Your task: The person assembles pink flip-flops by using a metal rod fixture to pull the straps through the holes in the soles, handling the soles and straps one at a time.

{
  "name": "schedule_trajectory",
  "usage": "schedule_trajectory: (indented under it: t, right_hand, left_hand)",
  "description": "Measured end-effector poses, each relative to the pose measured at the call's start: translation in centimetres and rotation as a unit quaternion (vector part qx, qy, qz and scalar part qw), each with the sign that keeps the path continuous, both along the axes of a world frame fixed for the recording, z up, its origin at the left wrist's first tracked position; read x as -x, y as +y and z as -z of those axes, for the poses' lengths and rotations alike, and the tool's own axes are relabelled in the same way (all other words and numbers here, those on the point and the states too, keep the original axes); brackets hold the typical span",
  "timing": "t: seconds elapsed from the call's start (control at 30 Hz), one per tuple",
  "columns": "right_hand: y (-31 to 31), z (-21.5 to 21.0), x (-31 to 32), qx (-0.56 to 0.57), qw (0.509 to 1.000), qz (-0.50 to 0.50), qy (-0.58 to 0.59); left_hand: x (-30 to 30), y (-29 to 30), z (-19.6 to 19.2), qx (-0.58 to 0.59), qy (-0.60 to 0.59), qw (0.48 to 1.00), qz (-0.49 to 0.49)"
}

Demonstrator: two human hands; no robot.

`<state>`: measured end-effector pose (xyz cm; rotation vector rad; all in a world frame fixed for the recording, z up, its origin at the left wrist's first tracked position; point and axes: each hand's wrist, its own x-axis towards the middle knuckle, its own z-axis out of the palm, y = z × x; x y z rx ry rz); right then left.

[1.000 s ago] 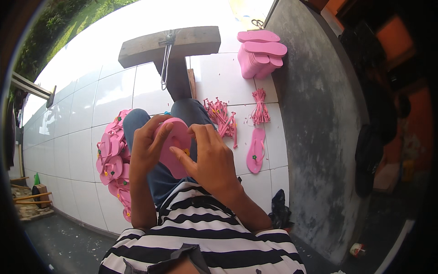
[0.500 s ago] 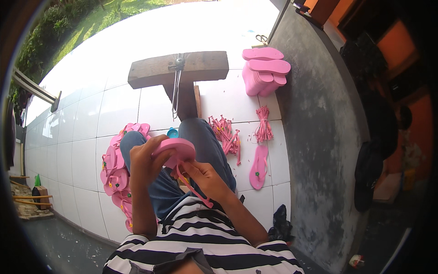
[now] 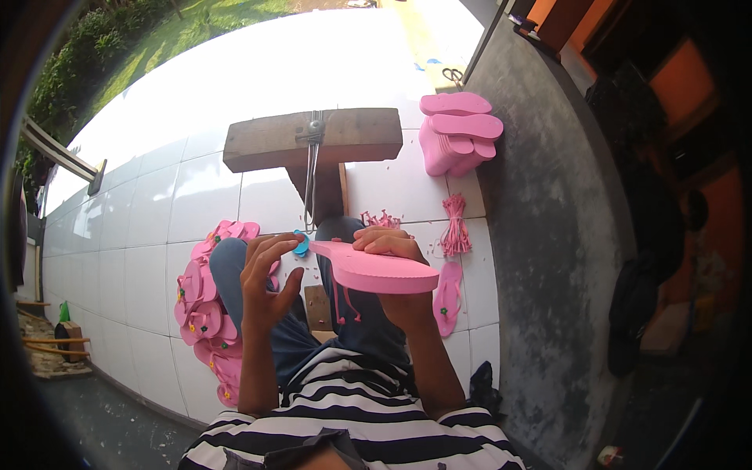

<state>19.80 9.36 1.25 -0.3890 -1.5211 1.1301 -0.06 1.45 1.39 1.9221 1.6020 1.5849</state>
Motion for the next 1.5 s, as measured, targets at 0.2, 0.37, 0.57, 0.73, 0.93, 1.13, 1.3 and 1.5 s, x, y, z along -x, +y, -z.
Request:
schedule_trajectory:
  t: [0.2,0.37,0.57,0.73,0.93,1.13,1.3,1.5]
  right_hand:
    - [1.4,-1.0,0.5,-0.200,0.960,0.071,-0.180]
    - [1.7,-0.5,1.6,-0.207,0.960,0.109,-0.157]
    - [2.5,-0.6,2.1,-0.169,0.966,0.127,-0.150]
    - [2.2,-1.5,2.0,-0.164,0.970,0.112,-0.138]
    - [1.2,-3.0,1.9,-0.120,0.959,0.159,-0.202]
    - [0.5,-4.0,3.1,-0.085,0.934,0.240,-0.250]
    - [1.7,-3.4,4.3,-0.052,0.939,0.247,-0.235]
    - [5.9,-2.9,7.1,-0.068,0.924,0.336,-0.170]
  left_hand:
    - [-1.4,1.5,-2.1,-0.115,-0.035,0.990,0.070]
    - [-0.7,2.4,-2.0,-0.123,-0.035,0.991,0.049]
    - [-0.6,3.8,-2.4,-0.132,-0.042,0.989,0.043]
    - [-0.9,3.8,-3.5,-0.146,-0.028,0.989,0.027]
    - [-1.9,3.0,-5.9,-0.008,-0.157,0.987,0.021]
    - [-1.4,3.8,-8.4,0.119,-0.225,0.967,0.029]
    - [-0.9,6.0,-8.2,0.118,-0.250,0.961,-0.002]
    - [0.3,9.9,-8.2,0.084,-0.061,0.988,-0.112]
